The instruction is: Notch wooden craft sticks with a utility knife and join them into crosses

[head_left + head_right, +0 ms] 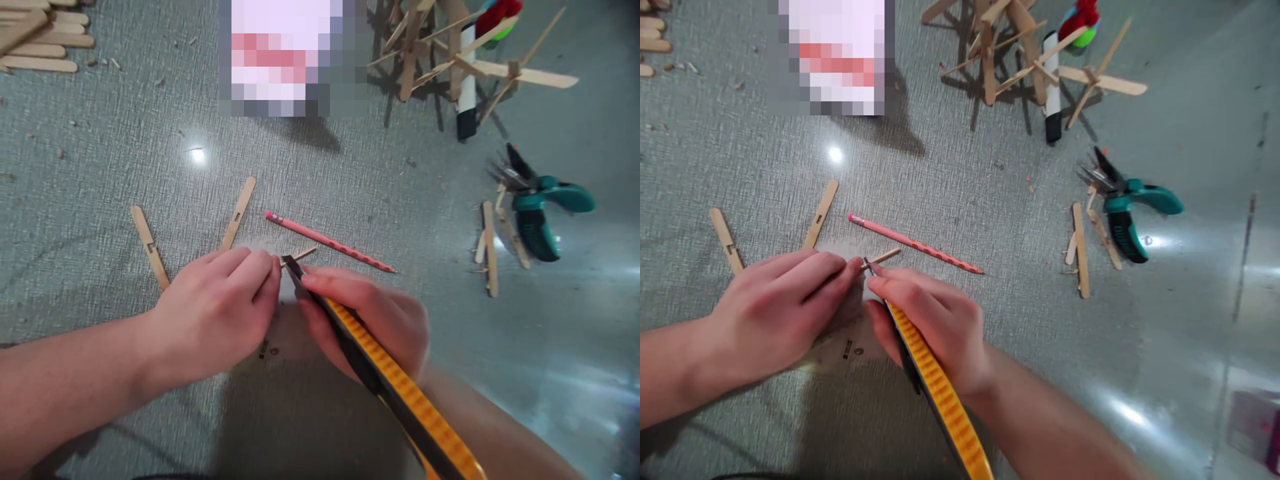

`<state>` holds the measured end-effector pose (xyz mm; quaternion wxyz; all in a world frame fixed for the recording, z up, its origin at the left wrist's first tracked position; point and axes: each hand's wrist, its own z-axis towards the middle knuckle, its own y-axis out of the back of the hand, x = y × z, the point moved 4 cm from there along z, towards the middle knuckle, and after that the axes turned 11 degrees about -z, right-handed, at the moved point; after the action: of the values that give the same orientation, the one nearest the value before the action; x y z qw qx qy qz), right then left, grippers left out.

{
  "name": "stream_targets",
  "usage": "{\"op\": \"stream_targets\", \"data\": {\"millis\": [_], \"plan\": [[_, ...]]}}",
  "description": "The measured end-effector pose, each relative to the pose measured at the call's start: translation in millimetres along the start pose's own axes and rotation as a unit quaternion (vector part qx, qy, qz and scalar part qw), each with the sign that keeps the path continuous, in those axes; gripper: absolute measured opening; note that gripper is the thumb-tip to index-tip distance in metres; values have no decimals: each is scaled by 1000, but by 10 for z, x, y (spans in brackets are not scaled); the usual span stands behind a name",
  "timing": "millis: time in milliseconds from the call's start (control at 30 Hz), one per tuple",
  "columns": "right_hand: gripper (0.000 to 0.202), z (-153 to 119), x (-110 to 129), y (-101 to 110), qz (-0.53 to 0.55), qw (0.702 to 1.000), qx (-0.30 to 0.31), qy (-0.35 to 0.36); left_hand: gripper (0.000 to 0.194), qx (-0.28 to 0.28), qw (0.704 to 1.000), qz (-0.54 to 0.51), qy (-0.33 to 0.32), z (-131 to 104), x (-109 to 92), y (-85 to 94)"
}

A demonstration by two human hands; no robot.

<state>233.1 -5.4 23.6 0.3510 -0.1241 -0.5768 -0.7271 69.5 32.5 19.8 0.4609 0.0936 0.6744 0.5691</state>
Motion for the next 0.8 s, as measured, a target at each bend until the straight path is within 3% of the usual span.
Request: {"op": "stream_targets", "data": {"millis": [167, 400, 600, 800], "plan": [[30, -63, -3, 106, -38, 998, -27, -34, 38, -6, 1000, -3, 12, -5, 47, -6], [29, -106, -74, 96, 4, 996, -25, -85, 30, -48, 999, 17, 19, 37, 88, 24], [30, -104, -107, 92, 20, 995, -40, -90, 22, -60, 995, 66, -34, 76, 34, 24], [30, -111, -116, 84, 21, 993, -39, -108, 18, -55, 996, 62, -45, 79, 28, 26]]}}
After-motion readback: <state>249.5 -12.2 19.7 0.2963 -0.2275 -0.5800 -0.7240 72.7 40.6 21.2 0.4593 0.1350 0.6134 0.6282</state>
